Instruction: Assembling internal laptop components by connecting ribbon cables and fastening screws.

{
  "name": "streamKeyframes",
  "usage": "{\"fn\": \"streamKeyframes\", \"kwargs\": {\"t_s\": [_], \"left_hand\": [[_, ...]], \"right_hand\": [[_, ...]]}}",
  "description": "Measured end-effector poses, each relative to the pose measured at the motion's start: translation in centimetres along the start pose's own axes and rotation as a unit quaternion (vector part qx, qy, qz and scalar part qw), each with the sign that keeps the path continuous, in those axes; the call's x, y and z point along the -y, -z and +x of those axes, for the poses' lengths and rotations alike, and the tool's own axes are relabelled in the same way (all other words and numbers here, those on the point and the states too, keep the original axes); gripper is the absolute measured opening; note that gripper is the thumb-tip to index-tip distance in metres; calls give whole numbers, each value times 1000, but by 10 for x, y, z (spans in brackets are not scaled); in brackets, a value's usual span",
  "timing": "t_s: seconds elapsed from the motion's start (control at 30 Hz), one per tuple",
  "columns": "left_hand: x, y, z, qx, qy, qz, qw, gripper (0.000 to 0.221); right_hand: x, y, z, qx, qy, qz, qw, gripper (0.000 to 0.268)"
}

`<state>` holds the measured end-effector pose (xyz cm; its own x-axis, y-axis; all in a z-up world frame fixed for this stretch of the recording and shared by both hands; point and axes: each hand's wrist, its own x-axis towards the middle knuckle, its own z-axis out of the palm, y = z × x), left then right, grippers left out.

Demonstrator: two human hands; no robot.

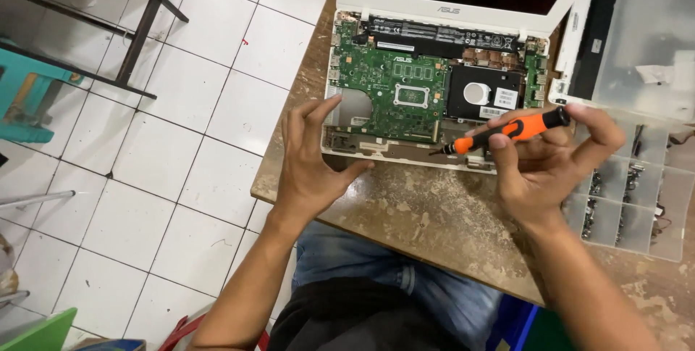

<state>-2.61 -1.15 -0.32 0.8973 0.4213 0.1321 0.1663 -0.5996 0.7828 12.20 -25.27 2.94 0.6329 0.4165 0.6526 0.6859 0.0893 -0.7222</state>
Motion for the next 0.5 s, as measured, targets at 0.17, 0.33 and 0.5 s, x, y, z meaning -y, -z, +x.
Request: {"fn": "streamKeyframes", "kwargs": {"t_s": [0.17,0.33,0.5], "left_hand": [[21,21,-5,-12,-89,-29,996,97],[23,31,-2,-3,-106,-27,994,90],[14,30,3,-25,-95,32,995,69]], "right_hand": [[-7,-15,-14,-8,15,-6,1000,49],[-11,-17,-12,-18,-14,18,1000,50],[-6,-14,-11,-30,-95,-20,995,48]]}}
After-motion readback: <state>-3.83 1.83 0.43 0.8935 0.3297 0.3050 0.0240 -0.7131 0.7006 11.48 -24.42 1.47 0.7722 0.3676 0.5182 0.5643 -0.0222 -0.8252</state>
